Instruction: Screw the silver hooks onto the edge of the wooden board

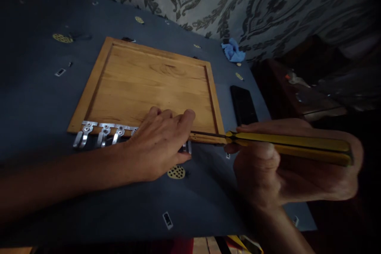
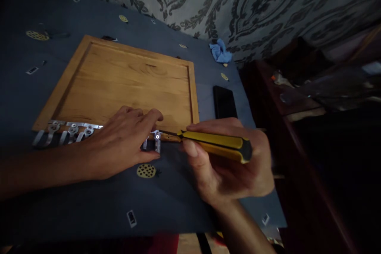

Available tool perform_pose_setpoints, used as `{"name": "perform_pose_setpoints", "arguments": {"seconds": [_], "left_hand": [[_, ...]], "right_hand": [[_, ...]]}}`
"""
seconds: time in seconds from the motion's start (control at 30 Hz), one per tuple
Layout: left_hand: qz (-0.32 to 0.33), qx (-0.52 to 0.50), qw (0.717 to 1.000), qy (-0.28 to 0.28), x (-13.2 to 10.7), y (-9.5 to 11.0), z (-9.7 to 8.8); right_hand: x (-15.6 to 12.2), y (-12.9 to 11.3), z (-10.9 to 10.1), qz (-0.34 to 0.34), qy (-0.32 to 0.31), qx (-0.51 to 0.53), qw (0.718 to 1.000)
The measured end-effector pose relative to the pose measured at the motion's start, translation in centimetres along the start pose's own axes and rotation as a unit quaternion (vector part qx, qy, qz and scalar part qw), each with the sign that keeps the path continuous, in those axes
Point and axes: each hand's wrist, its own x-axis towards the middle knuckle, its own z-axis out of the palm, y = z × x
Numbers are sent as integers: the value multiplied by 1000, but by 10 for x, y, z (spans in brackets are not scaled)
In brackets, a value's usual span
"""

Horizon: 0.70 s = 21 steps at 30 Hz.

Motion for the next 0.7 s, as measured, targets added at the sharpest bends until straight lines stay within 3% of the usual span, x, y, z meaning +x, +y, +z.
{"name": "perform_pose_setpoints", "arguments": {"seconds": [0.1,0.7], "left_hand": [[2,4,1000,2,1,0,1],[-5,10,1000,6,1,0,1]], "right_hand": [[2,2,2,-25,40,-9,999],[5,5,6,-7,-28,0,1000]]}}
